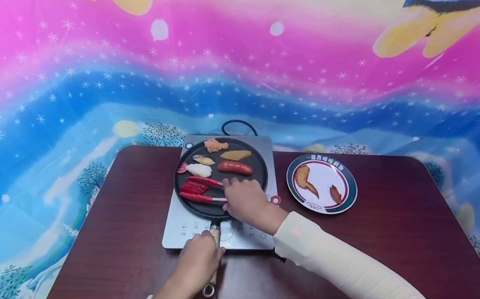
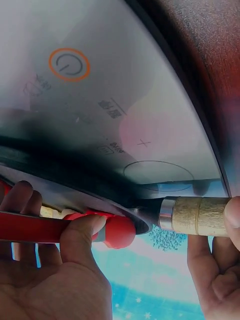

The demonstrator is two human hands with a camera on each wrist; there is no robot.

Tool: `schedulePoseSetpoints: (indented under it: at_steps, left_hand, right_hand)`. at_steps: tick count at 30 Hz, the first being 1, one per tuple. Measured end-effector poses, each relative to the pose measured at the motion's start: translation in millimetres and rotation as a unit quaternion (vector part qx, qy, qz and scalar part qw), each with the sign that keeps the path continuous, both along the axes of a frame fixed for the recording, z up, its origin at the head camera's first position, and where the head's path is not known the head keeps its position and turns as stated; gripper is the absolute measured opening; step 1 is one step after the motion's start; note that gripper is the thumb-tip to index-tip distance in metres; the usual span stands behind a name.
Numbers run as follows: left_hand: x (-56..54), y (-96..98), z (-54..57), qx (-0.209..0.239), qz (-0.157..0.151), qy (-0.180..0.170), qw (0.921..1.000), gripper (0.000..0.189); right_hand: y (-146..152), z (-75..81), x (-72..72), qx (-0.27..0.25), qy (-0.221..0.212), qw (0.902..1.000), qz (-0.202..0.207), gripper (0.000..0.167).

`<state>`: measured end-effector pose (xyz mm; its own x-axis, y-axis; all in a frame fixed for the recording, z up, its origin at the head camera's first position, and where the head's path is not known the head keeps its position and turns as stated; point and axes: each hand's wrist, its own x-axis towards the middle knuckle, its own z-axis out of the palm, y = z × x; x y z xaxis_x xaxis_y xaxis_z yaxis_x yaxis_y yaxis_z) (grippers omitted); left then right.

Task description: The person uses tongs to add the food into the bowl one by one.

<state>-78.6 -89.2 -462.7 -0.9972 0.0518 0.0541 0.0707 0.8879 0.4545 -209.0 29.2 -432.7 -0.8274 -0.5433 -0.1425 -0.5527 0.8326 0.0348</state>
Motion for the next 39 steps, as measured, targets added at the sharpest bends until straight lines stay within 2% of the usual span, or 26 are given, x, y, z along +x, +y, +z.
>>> schedulePoseSetpoints:
  at_steps: [6, 11, 19, 25, 31, 34, 37, 39]
  left_hand:
    - [-0.4, -0.4, -1.2, 0.002, 0.001, 0.002, 1.0, 0.029]
    - [-1.2, -0.9, -1.8, 0.002, 0.001, 0.003, 1.0, 0.03]
    - [-2.4, -0.5, -1.5, 0.005, 0.004, -0.008, 0.9999, 0.031]
    - [-1.4, -0.8, -0.3, 0.0, 0.007, -0.006, 1.0, 0.032]
    - [-0.7, -1.1, -1.3, 0.007, -0.001, -0.005, 1.0, 0.032]
    - [-0.2, -0.8, -2.4, 0.005, -0.004, -0.002, 1.0, 0.031]
    - [0.1, -0.7, -2.7, 0.002, -0.007, 0.005, 1.0, 0.029]
    - [0.0, -0.6, -2.9, 0.001, -0.006, 0.006, 1.0, 0.029]
  right_hand:
    - [2, 0.4, 1.1, -0.009, -0.025, 0.9996, -0.013, 0.071]
    - [6, 4.2, 3.3, -0.038, -0.034, 0.9986, -0.015, 0.074]
    - [19, 10.2, 3.7, -0.109, -0.013, 0.9939, 0.004, 0.078]
    - [39, 16.9, 6.9, -0.166, -0.022, 0.9853, 0.032, 0.089]
    - [77, 15.8, 6.5, -0.215, 0.002, 0.9759, 0.036, 0.073]
    - [103, 11.6, 2.0, -0.22, 0.013, 0.9753, 0.009, 0.067]
    - [129, 7.8, -3.5, -0.218, 0.013, 0.9748, -0.045, 0.059]
    - [147, 6.2, -6.5, -0.218, 0.01, 0.9722, -0.086, 0.061]
